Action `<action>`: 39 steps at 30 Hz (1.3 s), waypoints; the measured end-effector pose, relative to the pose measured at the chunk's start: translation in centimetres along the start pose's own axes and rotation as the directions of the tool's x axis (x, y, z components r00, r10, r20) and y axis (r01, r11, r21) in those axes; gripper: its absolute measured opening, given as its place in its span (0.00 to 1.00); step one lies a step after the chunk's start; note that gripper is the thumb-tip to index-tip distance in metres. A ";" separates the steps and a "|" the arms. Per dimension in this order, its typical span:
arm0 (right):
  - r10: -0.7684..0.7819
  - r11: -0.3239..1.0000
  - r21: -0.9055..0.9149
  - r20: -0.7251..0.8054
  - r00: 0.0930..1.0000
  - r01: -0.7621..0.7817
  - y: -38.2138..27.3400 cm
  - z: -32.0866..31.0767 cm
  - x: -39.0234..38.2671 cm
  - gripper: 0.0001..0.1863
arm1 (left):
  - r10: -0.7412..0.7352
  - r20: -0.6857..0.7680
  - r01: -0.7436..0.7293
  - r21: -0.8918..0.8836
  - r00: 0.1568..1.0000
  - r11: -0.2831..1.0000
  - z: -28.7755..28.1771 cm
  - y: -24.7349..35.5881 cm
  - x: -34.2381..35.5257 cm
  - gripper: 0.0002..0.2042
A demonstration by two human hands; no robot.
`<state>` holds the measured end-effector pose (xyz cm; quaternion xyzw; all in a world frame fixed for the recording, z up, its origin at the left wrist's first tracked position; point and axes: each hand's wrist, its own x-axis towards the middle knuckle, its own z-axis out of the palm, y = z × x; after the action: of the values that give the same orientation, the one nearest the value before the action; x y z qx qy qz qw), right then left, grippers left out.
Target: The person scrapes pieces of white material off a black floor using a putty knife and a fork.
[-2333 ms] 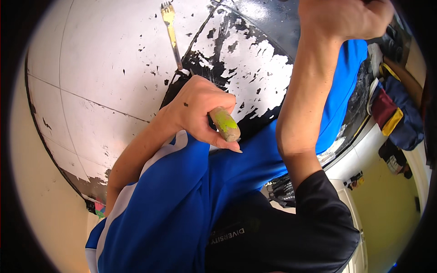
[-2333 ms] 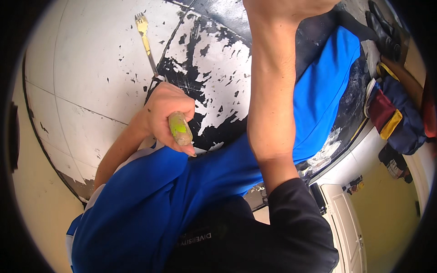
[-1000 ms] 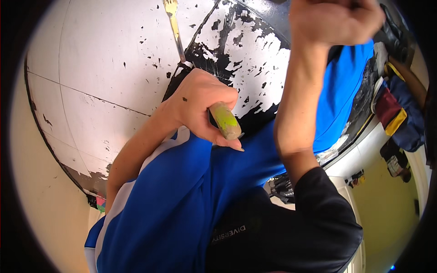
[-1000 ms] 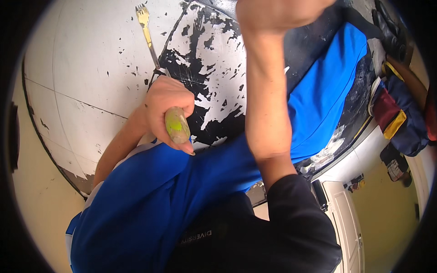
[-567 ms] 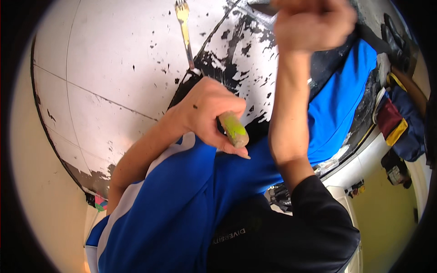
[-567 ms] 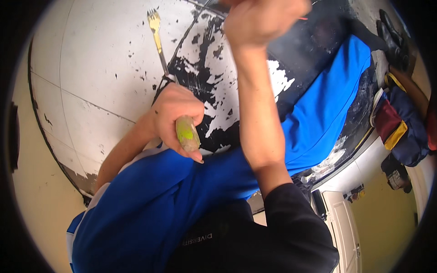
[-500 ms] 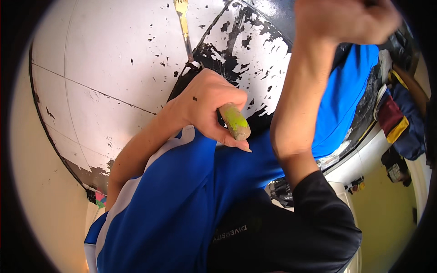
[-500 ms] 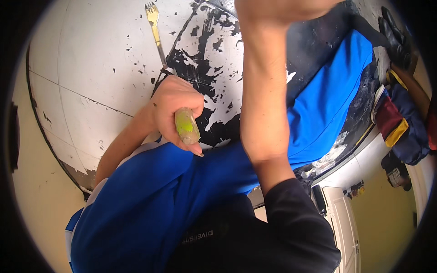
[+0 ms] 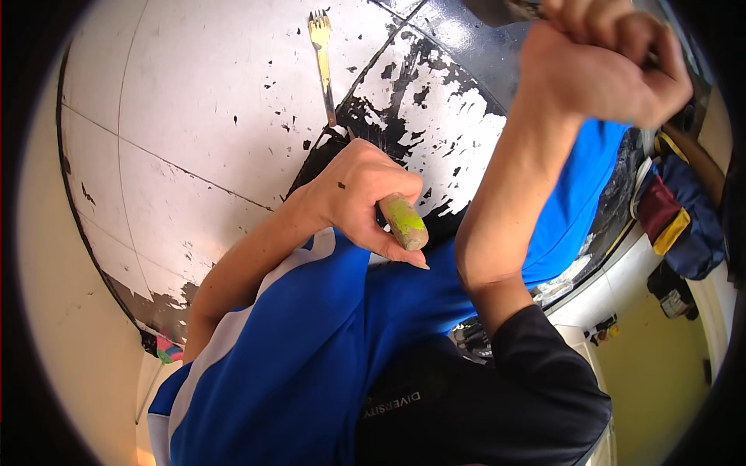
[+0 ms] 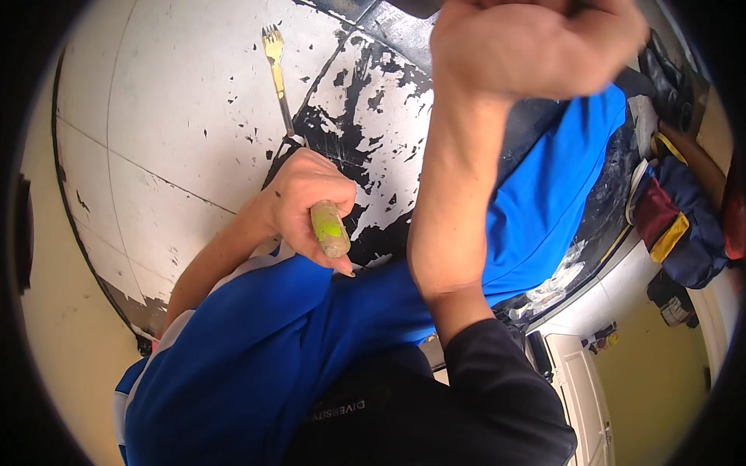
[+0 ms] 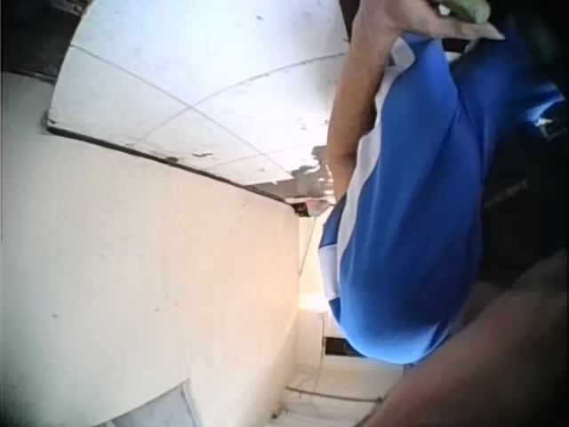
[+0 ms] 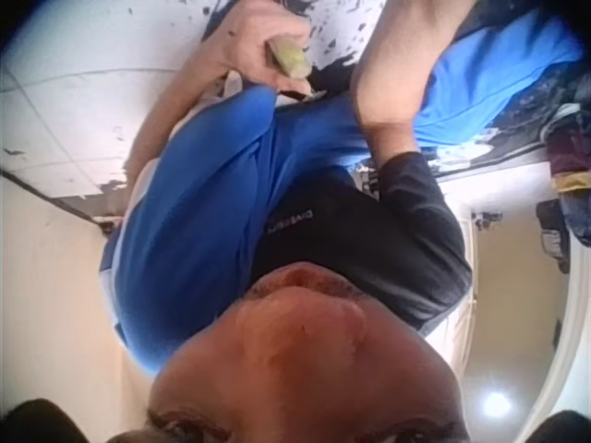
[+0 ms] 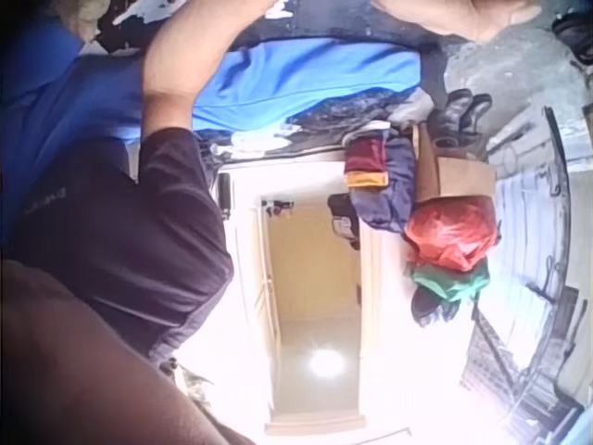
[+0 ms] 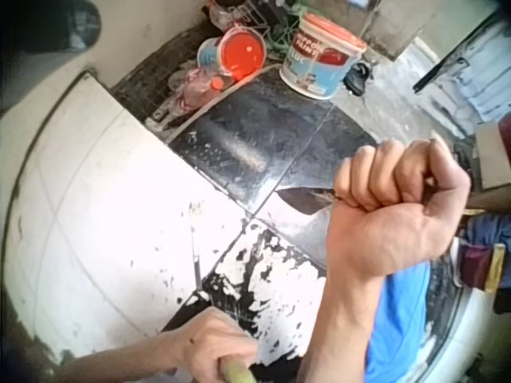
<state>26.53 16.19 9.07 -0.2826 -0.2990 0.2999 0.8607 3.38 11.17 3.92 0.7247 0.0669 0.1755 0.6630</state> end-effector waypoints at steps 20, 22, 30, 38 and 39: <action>0.216 0.874 -0.348 -0.347 0.913 -0.339 8.1 -3.7 -6.1 0.23 | 0.026 -0.013 -0.026 0.014 1.000 1.000 0.3 -0.2 -0.1 0.32; 0.219 0.906 -0.319 -0.210 0.953 -0.278 6.5 -2.9 -5.2 0.24 | 0.022 -0.006 -0.022 0.017 1.000 1.000 0.0 -0.2 -0.4 0.32; 0.055 0.998 -0.036 0.011 0.998 -0.055 1.5 -0.2 1.4 0.25 | 0.014 0.004 -0.014 -0.006 1.000 1.000 0.1 -0.2 0.1 0.32; 0.092 0.987 -0.139 0.040 0.995 -0.085 3.4 -0.5 -0.5 0.25 | 0.051 -0.015 -0.051 0.005 0.999 0.999 -0.1 -0.1 -0.1 0.31; 0.100 0.994 -0.055 0.013 0.995 -0.099 2.7 -1.0 1.0 0.25 | 0.044 -0.013 -0.044 -0.007 0.999 0.999 0.2 -0.1 -0.3 0.31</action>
<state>26.94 18.36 6.90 -0.3180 -0.2996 0.3365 0.8342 3.16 10.90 3.77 0.7222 0.0547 0.1949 0.6614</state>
